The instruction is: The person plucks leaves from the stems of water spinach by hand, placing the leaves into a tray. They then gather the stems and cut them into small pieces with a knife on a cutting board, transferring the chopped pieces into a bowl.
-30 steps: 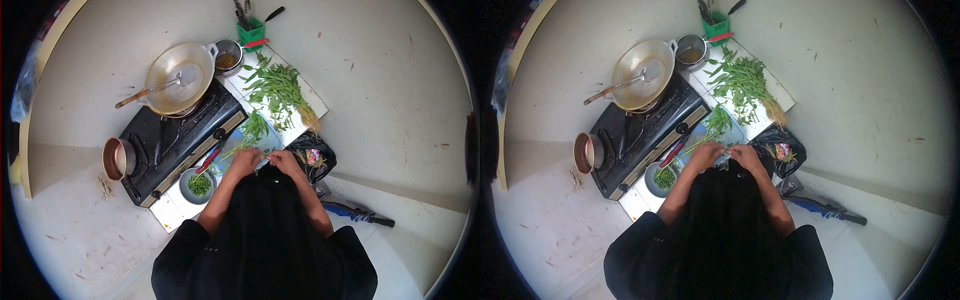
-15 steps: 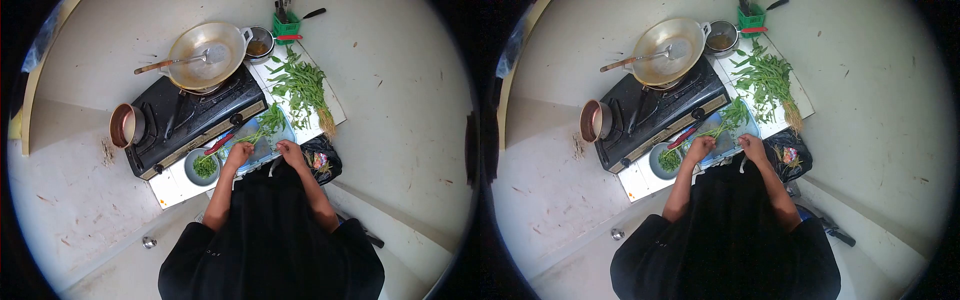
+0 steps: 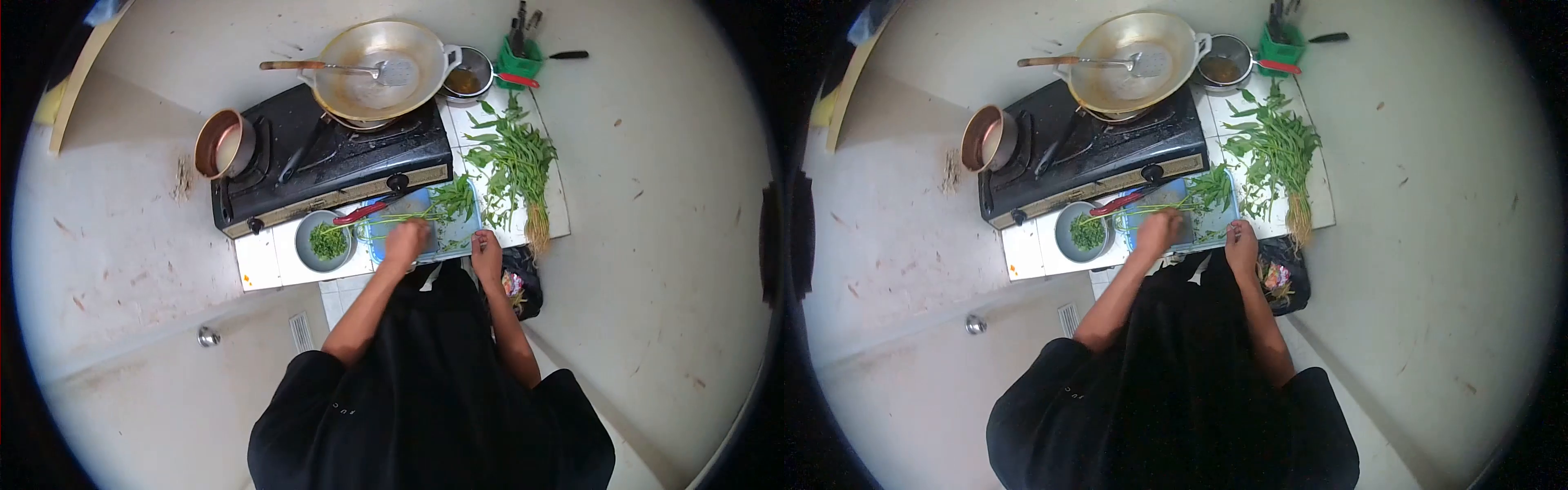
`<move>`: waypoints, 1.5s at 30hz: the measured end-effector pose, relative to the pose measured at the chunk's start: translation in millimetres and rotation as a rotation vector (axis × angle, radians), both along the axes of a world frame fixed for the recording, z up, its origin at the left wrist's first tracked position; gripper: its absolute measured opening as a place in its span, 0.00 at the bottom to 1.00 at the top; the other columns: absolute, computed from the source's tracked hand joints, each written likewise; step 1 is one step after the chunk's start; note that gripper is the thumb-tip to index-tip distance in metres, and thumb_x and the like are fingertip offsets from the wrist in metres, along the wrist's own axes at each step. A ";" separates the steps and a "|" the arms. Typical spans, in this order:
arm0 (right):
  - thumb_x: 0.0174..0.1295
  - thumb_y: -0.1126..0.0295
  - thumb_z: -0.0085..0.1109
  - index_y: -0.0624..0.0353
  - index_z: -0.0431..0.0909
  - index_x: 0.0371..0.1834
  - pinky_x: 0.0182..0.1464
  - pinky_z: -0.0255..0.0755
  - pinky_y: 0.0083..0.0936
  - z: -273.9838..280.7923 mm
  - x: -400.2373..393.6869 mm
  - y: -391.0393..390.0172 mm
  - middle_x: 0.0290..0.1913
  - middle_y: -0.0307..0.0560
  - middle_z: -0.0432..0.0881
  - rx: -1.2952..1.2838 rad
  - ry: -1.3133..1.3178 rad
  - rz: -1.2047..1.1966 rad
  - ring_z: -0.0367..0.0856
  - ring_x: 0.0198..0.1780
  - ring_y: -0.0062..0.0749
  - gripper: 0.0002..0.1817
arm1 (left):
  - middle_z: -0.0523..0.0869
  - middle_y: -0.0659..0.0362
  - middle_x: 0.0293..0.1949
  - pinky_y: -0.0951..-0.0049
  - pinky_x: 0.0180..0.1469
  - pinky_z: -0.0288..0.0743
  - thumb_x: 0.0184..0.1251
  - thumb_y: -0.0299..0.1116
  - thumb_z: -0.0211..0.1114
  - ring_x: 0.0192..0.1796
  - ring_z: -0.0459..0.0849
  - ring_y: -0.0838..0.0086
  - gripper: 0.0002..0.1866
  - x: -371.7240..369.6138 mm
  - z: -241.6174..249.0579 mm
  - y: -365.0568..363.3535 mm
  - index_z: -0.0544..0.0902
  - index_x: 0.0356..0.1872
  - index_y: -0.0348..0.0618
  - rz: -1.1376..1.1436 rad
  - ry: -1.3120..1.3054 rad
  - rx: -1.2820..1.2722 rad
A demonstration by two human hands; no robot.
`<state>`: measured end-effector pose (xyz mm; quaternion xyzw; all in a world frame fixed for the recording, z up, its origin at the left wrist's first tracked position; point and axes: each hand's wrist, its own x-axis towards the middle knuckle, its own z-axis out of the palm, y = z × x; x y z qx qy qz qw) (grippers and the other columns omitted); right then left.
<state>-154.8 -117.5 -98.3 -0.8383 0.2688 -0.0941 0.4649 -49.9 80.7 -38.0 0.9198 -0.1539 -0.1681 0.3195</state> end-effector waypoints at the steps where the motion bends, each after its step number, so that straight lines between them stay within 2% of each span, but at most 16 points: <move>1: 0.67 0.69 0.61 0.60 0.78 0.45 0.37 0.76 0.37 2.6 3.2 -3.4 0.33 0.51 0.82 -0.002 -0.004 0.028 0.83 0.33 0.45 0.08 | 0.88 0.47 0.45 0.52 0.51 0.79 0.67 0.36 0.65 0.48 0.86 0.50 0.10 6.9 4.4 10.5 0.88 0.44 0.46 0.108 -0.034 -0.003; 3: 0.67 0.71 0.62 0.63 0.79 0.47 0.35 0.76 0.30 6.8 6.6 -5.1 0.34 0.50 0.83 0.023 -0.012 0.103 0.83 0.32 0.35 0.10 | 0.86 0.49 0.45 0.53 0.50 0.78 0.64 0.36 0.67 0.49 0.84 0.51 0.10 25.5 8.0 38.4 0.87 0.44 0.46 0.111 -0.381 0.142; 4: 0.67 0.71 0.62 0.63 0.79 0.47 0.35 0.76 0.30 7.2 10.9 -6.0 0.34 0.50 0.83 0.023 -0.012 0.128 0.83 0.32 0.35 0.10 | 0.82 0.53 0.46 0.52 0.53 0.73 0.61 0.36 0.69 0.53 0.80 0.57 0.14 32.1 13.3 46.7 0.84 0.48 0.45 0.140 -0.402 0.279; 7: 0.64 0.73 0.65 0.61 0.79 0.48 0.39 0.78 0.33 11.6 27.4 -2.0 0.40 0.52 0.82 -0.001 -0.088 0.294 0.84 0.36 0.41 0.11 | 0.81 0.54 0.47 0.50 0.53 0.72 0.64 0.35 0.65 0.54 0.79 0.58 0.14 40.2 10.9 64.1 0.82 0.48 0.44 0.214 -0.470 0.421; 9: 0.64 0.73 0.65 0.61 0.79 0.49 0.40 0.78 0.34 19.6 43.2 6.2 0.42 0.51 0.81 -0.033 -0.095 0.389 0.84 0.37 0.42 0.12 | 0.81 0.56 0.51 0.49 0.57 0.71 0.62 0.35 0.67 0.57 0.78 0.60 0.17 48.6 -10.1 76.6 0.82 0.53 0.50 0.131 -0.394 0.617; 12: 0.62 0.72 0.67 0.59 0.79 0.51 0.47 0.77 0.37 16.0 64.3 18.5 0.49 0.50 0.79 -0.160 -0.148 0.529 0.84 0.44 0.46 0.15 | 0.81 0.58 0.51 0.50 0.56 0.71 0.62 0.36 0.66 0.57 0.78 0.61 0.16 48.4 -14.9 82.4 0.82 0.52 0.50 0.065 -0.428 0.681; 13: 0.61 0.71 0.67 0.58 0.79 0.51 0.51 0.75 0.39 17.6 72.3 22.8 0.50 0.48 0.78 -0.215 -0.185 0.583 0.82 0.49 0.47 0.16 | 0.80 0.57 0.46 0.54 0.53 0.70 0.67 0.37 0.59 0.54 0.78 0.63 0.11 47.0 -15.0 83.1 0.81 0.47 0.49 0.052 -0.504 0.665; 15: 0.56 0.70 0.70 0.53 0.81 0.53 0.59 0.70 0.42 18.2 86.9 30.4 0.50 0.45 0.78 -0.285 -0.172 0.661 0.75 0.57 0.46 0.19 | 0.80 0.57 0.46 0.54 0.53 0.70 0.68 0.37 0.59 0.54 0.78 0.63 0.10 43.5 -11.1 82.7 0.81 0.47 0.49 0.046 -0.519 0.630; 19: 0.56 0.70 0.70 0.50 0.83 0.52 0.56 0.70 0.43 12.7 99.9 38.5 0.52 0.41 0.77 -0.397 -0.169 0.733 0.77 0.53 0.44 0.18 | 0.80 0.57 0.47 0.52 0.56 0.68 0.68 0.38 0.61 0.55 0.77 0.62 0.12 40.6 5.1 89.5 0.81 0.49 0.48 0.076 -0.525 0.533; 24: 0.58 0.68 0.66 0.50 0.85 0.44 0.51 0.66 0.39 -2.1 111.5 31.5 0.44 0.38 0.81 -0.540 -0.091 0.839 0.77 0.52 0.38 0.10 | 0.79 0.56 0.50 0.52 0.57 0.65 0.68 0.36 0.63 0.55 0.77 0.59 0.15 21.5 27.7 109.2 0.81 0.53 0.47 0.104 -0.516 0.362; 27: 0.60 0.68 0.64 0.50 0.86 0.41 0.50 0.65 0.39 6.9 106.4 26.2 0.39 0.39 0.82 -0.473 -0.128 0.869 0.78 0.50 0.39 0.07 | 0.79 0.55 0.49 0.52 0.57 0.64 0.68 0.36 0.63 0.54 0.77 0.58 0.15 6.7 40.9 121.2 0.81 0.53 0.45 0.112 -0.507 0.275; 37: 0.60 0.67 0.65 0.49 0.89 0.38 0.49 0.65 0.37 16.3 74.3 41.5 0.38 0.37 0.84 -0.559 -0.088 0.793 0.80 0.47 0.37 0.06 | 0.82 0.53 0.45 0.56 0.55 0.65 0.69 0.34 0.64 0.52 0.79 0.56 0.12 -22.7 59.7 176.7 0.83 0.50 0.44 0.278 -0.442 -0.051; 40: 0.60 0.67 0.65 0.48 0.89 0.38 0.49 0.65 0.37 11.8 63.0 51.5 0.38 0.37 0.85 -0.563 -0.010 0.694 0.81 0.48 0.37 0.06 | 0.83 0.50 0.44 0.55 0.51 0.70 0.69 0.31 0.64 0.48 0.81 0.53 0.12 -39.7 54.6 196.5 0.83 0.50 0.41 0.274 -0.431 -0.136; 42: 0.59 0.68 0.65 0.48 0.89 0.38 0.50 0.65 0.37 15.3 60.8 56.7 0.38 0.37 0.85 -0.540 -0.032 0.622 0.81 0.48 0.36 0.06 | 0.83 0.46 0.42 0.55 0.46 0.75 0.69 0.27 0.64 0.41 0.83 0.50 0.11 -54.8 49.0 205.8 0.82 0.50 0.37 0.345 -0.326 -0.305; 43: 0.59 0.68 0.65 0.48 0.89 0.38 0.50 0.65 0.37 18.6 59.7 58.7 0.38 0.37 0.85 -0.546 -0.023 0.623 0.81 0.48 0.36 0.06 | 0.83 0.44 0.41 0.58 0.42 0.78 0.70 0.26 0.62 0.38 0.84 0.50 0.11 -64.5 47.5 209.8 0.81 0.50 0.34 0.355 -0.344 -0.285; 45: 0.59 0.70 0.64 0.50 0.89 0.37 0.51 0.65 0.38 22.1 55.8 62.4 0.39 0.38 0.85 -0.508 -0.038 0.546 0.81 0.49 0.38 0.06 | 0.83 0.44 0.42 0.59 0.43 0.78 0.72 0.27 0.61 0.39 0.84 0.50 0.11 -82.6 43.4 215.9 0.80 0.51 0.34 0.400 -0.294 -0.313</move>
